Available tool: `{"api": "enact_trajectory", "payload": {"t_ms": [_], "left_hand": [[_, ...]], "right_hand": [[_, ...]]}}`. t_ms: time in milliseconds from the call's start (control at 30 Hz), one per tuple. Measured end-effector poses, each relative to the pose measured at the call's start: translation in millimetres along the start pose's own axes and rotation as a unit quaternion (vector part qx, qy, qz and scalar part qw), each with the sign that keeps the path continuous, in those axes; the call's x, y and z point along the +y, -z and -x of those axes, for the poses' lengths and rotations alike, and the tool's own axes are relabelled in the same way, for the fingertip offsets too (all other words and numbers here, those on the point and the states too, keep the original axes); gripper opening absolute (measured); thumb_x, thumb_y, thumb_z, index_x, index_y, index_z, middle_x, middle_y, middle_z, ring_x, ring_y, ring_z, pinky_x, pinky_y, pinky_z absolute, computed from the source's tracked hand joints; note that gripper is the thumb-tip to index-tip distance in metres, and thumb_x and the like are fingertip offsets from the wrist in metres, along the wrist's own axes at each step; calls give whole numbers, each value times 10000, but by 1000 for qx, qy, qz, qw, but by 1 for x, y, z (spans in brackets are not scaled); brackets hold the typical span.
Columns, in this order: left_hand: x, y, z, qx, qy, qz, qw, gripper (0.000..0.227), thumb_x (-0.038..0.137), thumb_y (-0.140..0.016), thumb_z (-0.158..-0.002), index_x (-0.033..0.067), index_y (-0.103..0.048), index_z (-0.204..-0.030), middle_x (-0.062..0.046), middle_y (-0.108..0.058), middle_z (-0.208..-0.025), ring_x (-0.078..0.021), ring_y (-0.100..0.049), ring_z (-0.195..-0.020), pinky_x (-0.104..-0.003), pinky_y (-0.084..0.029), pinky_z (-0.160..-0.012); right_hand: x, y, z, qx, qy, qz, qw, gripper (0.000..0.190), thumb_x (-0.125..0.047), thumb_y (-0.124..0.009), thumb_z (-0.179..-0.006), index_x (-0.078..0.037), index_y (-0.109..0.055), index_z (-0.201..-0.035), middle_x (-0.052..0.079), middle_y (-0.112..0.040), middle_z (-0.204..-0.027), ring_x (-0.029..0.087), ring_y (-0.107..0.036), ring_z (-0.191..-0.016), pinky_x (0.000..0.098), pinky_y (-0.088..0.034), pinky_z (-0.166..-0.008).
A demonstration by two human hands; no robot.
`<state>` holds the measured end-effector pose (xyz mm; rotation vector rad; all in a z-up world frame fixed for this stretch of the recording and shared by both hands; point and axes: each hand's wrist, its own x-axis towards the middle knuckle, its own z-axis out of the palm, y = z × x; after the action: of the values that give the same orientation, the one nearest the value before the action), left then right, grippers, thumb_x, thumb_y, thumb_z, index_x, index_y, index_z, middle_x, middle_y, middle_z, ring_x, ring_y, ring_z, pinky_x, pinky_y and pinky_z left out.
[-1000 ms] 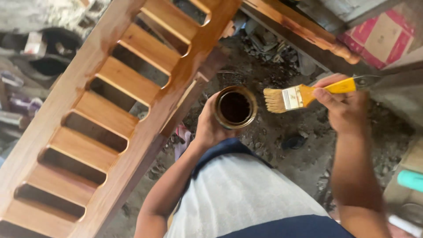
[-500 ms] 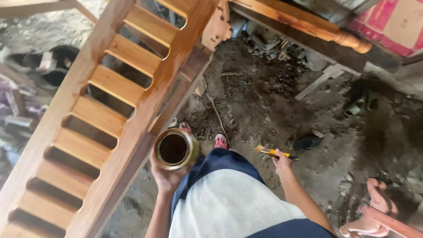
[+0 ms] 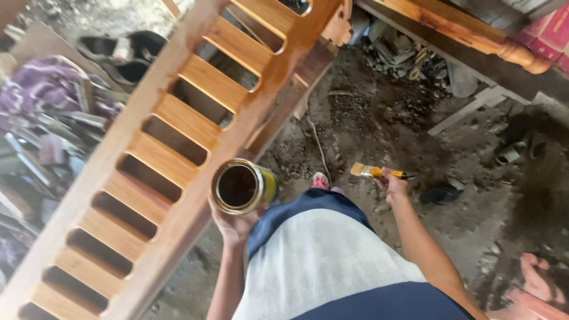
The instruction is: The recorder is applying varnish to a wooden bed frame or headboard using a paintbrush.
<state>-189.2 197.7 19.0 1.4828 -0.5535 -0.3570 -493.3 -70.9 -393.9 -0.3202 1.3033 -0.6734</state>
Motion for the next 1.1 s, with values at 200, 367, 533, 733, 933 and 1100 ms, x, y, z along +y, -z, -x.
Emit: {"api": "enact_trajectory", "payload": {"t_ms": [200,367,533,733,933,1100], "left_hand": [[4,68,-20,-47,-65,-75,994,1011,299,-995,-653,38,-426,-1448,-97,-628,-1337,-229,-651,-1226,-385,-539,-1083],[23,120,-33,-63,-91,-111,988,1019,303,-972,-657,30,-419,-1467,-98,-631,-1335,-236,-645,-1230,-385,-526,-1092],[29,163,-47,-62,-27,-49,996,1136,381,-991,-583,19,-386,-1474,-115,-647,-1293,-231,-676,-1169,-383,-567,-1027],[38,187,-68,-64,-99,-144,983,1094,324,-979,-628,3,-387,-1490,-140,-622,-1352,-250,-642,-1246,-404,-521,-1113],[31,197,-80,-64,-80,-138,985,1137,364,-992,-622,13,-368,-1506,-148,-616,-1365,-261,-653,-1238,-403,-553,-1092],[3,197,-74,-40,-166,-158,972,1169,373,-998,-748,61,-220,-1563,-156,-563,-1461,-259,-650,-1290,-397,-563,-1128]], "right_hand": [[61,-59,30,-41,-35,-41,998,190,-159,-757,-950,-20,-661,-1037,122,-721,-979,243,-737,-831,339,-670,-683],[78,-113,101,-71,-16,-33,997,159,-140,-733,-932,-35,-670,-1033,122,-739,-990,234,-755,-836,317,-671,-678],[79,-123,106,-113,-8,-34,993,169,-184,-761,-956,-70,-694,-1063,103,-747,-1007,235,-730,-827,284,-596,-620],[10,-188,178,-98,31,-106,989,180,-173,-775,-940,-86,-704,-1081,84,-732,-1014,210,-721,-896,314,-637,-725],[-45,-260,235,-165,141,-28,976,180,-69,-781,-957,-55,-671,-1099,147,-712,-1121,243,-719,-968,333,-612,-828],[-74,-302,239,-185,232,88,951,190,-95,-746,-983,-69,-651,-1145,85,-693,-1135,172,-711,-994,290,-628,-866]]}}
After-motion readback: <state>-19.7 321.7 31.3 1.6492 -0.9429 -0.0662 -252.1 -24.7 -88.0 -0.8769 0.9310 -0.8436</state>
